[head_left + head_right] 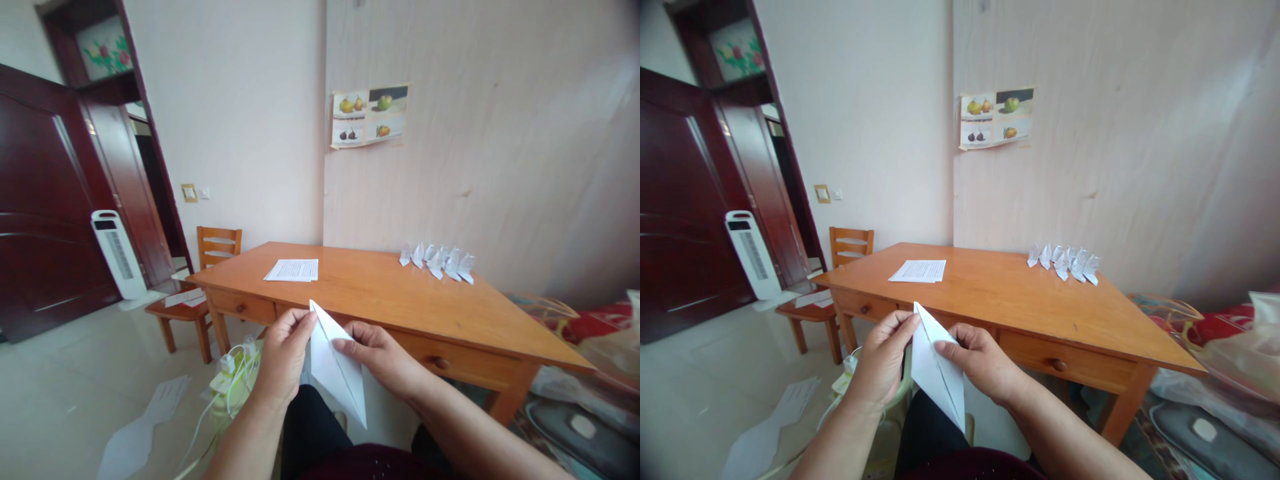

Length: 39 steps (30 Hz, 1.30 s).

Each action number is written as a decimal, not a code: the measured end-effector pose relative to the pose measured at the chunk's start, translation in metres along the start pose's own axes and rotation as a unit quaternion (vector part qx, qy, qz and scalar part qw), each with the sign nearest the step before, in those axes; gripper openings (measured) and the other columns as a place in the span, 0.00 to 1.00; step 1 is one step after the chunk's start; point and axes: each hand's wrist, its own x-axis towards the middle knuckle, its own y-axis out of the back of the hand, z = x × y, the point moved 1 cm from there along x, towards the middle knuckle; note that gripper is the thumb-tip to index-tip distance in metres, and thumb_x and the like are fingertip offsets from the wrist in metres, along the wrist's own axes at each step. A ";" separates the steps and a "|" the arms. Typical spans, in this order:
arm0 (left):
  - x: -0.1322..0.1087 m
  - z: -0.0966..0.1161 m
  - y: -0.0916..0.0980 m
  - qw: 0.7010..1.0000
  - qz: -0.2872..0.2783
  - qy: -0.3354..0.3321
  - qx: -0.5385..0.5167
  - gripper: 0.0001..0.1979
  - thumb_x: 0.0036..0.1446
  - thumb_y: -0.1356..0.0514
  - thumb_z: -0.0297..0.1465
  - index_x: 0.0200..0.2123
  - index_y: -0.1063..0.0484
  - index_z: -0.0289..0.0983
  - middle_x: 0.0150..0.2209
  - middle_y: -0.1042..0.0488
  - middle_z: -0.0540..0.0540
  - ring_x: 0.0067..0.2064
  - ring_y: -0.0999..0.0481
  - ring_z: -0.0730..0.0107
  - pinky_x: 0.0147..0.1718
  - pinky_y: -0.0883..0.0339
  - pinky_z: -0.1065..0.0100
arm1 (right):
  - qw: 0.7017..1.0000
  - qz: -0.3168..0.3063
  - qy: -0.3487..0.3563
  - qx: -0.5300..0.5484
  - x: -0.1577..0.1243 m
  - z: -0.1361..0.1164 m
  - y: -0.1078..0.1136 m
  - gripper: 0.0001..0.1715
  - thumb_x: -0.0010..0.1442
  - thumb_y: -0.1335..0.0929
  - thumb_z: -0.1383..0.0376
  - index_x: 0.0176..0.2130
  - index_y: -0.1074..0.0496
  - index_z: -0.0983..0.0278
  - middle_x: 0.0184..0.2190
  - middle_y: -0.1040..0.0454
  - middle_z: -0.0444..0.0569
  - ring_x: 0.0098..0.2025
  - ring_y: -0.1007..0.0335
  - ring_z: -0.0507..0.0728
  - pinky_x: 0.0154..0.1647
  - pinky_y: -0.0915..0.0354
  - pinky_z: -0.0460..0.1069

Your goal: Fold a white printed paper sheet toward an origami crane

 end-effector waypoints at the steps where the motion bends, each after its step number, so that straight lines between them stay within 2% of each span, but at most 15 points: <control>1: 0.000 -0.001 -0.001 1.000 0.001 -0.001 -0.001 0.12 0.56 0.35 0.38 0.33 0.27 0.35 0.28 0.29 0.51 0.29 0.34 0.75 0.29 0.39 0.75 | 1.000 -0.010 -0.016 0.018 0.000 0.001 -0.001 0.19 0.56 0.27 0.52 0.35 0.29 0.65 0.27 0.29 0.43 0.25 0.37 0.49 0.26 0.43 0.45; 3: 0.001 -0.002 -0.003 1.000 0.001 -0.007 0.000 0.11 0.57 0.35 0.38 0.33 0.27 0.35 0.28 0.29 0.51 0.29 0.34 0.76 0.29 0.39 0.75 | 0.998 -0.022 -0.034 0.052 0.001 0.004 -0.004 0.20 0.54 0.25 0.53 0.37 0.28 0.65 0.29 0.26 0.45 0.25 0.34 0.50 0.27 0.41 0.45; 7: 0.002 -0.004 -0.007 1.000 -0.004 -0.009 0.002 0.11 0.57 0.34 0.38 0.34 0.26 0.36 0.29 0.28 0.51 0.31 0.32 0.75 0.31 0.38 0.75 | 0.995 -0.007 -0.044 0.088 0.004 0.009 -0.003 0.19 0.51 0.24 0.55 0.36 0.26 0.66 0.27 0.25 0.45 0.24 0.33 0.50 0.26 0.39 0.46; 11: 0.002 -0.004 -0.010 0.997 -0.036 0.044 -0.045 0.13 0.56 0.34 0.38 0.39 0.25 0.35 0.33 0.25 0.47 0.33 0.28 0.72 0.33 0.35 0.72 | 0.993 -0.006 -0.048 0.106 0.006 0.010 0.000 0.18 0.50 0.23 0.57 0.36 0.24 0.67 0.27 0.24 0.46 0.24 0.32 0.50 0.26 0.39 0.46; 15: 0.001 -0.007 -0.012 0.992 -0.064 0.085 -0.064 0.14 0.55 0.33 0.39 0.34 0.25 0.32 0.29 0.26 0.46 0.30 0.29 0.71 0.29 0.35 0.72 | 0.992 -0.006 -0.049 0.114 0.006 0.008 -0.001 0.17 0.49 0.23 0.59 0.35 0.23 0.68 0.27 0.24 0.47 0.24 0.32 0.50 0.27 0.39 0.45; 20: 0.002 -0.008 -0.011 0.995 -0.006 0.064 -0.072 0.14 0.52 0.32 0.39 0.34 0.25 0.33 0.29 0.25 0.47 0.29 0.28 0.71 0.27 0.34 0.72 | 0.978 -0.017 -0.062 0.199 0.003 0.008 -0.011 0.21 0.49 0.22 0.60 0.41 0.23 0.67 0.34 0.21 0.51 0.31 0.26 0.55 0.36 0.33 0.50; 23: 0.003 -0.006 -0.012 0.996 0.021 0.041 -0.079 0.14 0.51 0.31 0.38 0.33 0.25 0.32 0.28 0.24 0.47 0.28 0.27 0.71 0.27 0.33 0.72 | 0.974 -0.013 -0.067 0.215 0.002 0.011 -0.020 0.25 0.47 0.21 0.61 0.43 0.23 0.69 0.36 0.20 0.54 0.32 0.25 0.56 0.39 0.33 0.51; 31: 0.008 -0.004 -0.008 0.992 0.081 0.022 -0.089 0.14 0.48 0.29 0.37 0.32 0.25 0.32 0.25 0.25 0.48 0.26 0.26 0.71 0.27 0.32 0.72 | 0.980 0.015 -0.093 0.177 0.002 0.013 -0.028 0.23 0.41 0.20 0.60 0.37 0.20 0.68 0.30 0.20 0.50 0.28 0.28 0.53 0.33 0.35 0.48; 34: 0.011 0.000 -0.003 0.989 0.113 0.018 -0.094 0.15 0.46 0.28 0.37 0.30 0.25 0.32 0.25 0.25 0.49 0.25 0.26 0.72 0.26 0.33 0.72 | 0.987 -0.002 -0.087 0.134 0.001 0.016 -0.026 0.16 0.44 0.21 0.58 0.28 0.21 0.68 0.23 0.24 0.46 0.23 0.35 0.49 0.29 0.40 0.46; 36: 0.014 0.002 0.001 0.986 0.136 0.013 -0.094 0.16 0.44 0.27 0.37 0.30 0.25 0.32 0.25 0.24 0.49 0.25 0.26 0.72 0.25 0.33 0.72 | 0.993 -0.016 -0.064 0.103 0.001 0.020 -0.025 0.16 0.47 0.22 0.57 0.23 0.22 0.68 0.20 0.26 0.44 0.22 0.37 0.48 0.29 0.41 0.46; 39: 0.018 0.005 0.007 0.983 0.161 0.004 -0.094 0.17 0.42 0.26 0.37 0.30 0.25 0.31 0.26 0.24 0.48 0.25 0.27 0.73 0.26 0.33 0.73 | 0.996 -0.021 -0.053 0.070 0.000 0.027 -0.022 0.16 0.48 0.23 0.56 0.23 0.22 0.67 0.21 0.25 0.45 0.24 0.34 0.49 0.31 0.40 0.47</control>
